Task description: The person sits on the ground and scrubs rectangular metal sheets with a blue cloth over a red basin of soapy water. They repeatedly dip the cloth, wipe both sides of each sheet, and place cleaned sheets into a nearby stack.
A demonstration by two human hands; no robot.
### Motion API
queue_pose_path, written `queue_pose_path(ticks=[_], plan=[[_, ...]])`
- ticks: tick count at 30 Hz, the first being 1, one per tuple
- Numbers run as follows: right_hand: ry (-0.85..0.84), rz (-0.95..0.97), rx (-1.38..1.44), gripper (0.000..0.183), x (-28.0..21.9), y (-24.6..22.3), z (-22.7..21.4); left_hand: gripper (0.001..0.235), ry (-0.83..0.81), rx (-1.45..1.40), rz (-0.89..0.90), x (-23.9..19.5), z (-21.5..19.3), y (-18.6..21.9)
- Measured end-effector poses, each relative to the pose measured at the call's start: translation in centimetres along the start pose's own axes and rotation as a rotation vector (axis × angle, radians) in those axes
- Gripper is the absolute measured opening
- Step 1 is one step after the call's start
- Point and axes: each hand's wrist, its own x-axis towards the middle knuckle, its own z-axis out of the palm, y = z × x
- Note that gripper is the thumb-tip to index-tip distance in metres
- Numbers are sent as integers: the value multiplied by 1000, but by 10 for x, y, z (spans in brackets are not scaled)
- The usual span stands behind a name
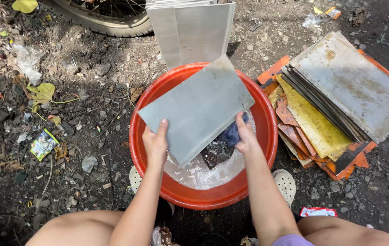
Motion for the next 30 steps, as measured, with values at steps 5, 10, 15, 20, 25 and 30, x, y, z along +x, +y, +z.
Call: queue_pose_path(ticks=[5,10,15,20,25,30], plan=[[259,-483,-1333,44,-14,-28,-59,32,-16,95,91,19,-35,47],[94,-493,-2100,71,-4,23,-85,26,-47,282,-16,20,-60,95],[-18,-150,-2442,54,-18,101,-112,23,-107,280,-35,0,-74,110],[-328,-56,-2151,45,-19,73,-109,28,-111,141,-190,4,-64,109],[-407,310,-1239,36,-58,-13,-64,46,-141,205,-120,5,-64,103],[-705,-116,-1173,43,-115,-62,53,46,-155,222,-105,1,-60,107]])
